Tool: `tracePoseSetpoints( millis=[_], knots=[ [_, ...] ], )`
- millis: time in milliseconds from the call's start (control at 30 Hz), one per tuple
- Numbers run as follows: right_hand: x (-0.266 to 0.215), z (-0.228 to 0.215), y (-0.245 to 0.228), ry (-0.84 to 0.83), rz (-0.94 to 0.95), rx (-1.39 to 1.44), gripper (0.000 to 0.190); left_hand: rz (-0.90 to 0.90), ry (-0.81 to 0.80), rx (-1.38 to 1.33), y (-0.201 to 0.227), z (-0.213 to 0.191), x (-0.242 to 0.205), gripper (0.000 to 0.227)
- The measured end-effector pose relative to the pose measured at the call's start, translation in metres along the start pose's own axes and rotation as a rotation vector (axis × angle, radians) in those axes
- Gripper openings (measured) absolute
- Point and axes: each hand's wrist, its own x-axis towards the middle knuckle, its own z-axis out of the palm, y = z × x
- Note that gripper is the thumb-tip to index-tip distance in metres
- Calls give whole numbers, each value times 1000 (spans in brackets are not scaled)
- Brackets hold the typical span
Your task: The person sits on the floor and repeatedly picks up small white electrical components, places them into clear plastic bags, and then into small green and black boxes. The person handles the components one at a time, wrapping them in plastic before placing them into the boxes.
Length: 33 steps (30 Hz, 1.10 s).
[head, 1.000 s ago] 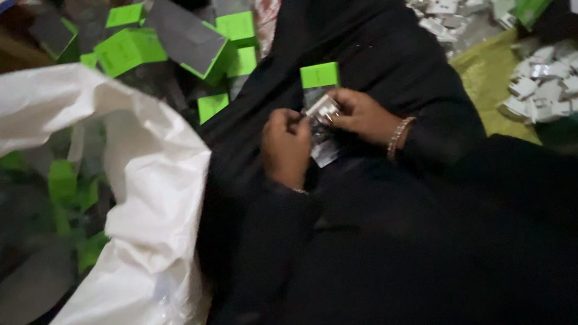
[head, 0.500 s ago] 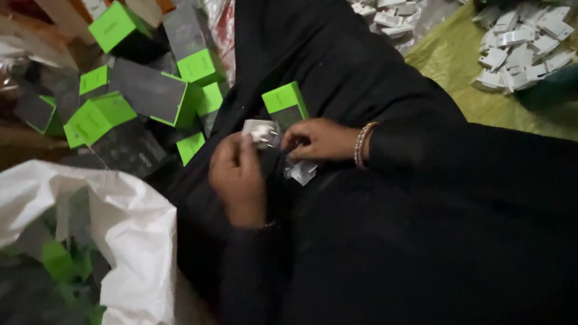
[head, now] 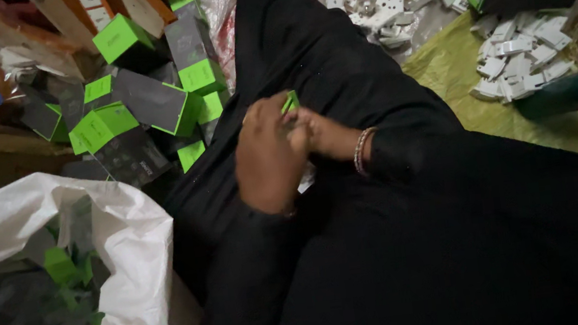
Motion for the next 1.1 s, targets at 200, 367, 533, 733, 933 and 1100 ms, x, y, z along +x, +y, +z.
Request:
tracePoseSetpoints(
  millis=[200,367,533,733,933,1100],
  knots=[
    [0,9,-19,-153,70,-22,54,-121,-149,228,-52,2,-61,31],
    [-5,7,-21,-234,228,-211,47,-45,-131,214,-72,22,-100,27],
    [-11,11,-44,-276,172,-177,58,20,-91,482,-62,9,-103,8],
    [-17,19,-57,43,245,-27,42,241,408,379,-42,-113,-130,25],
    [-9,14,-34,93,91,-127,29,-9,785,1069,-59,-217,-135,39],
    [-17,9,-32,138,-106,-427,29,-648,512,797,-47,-216,-138,74]
  ],
)
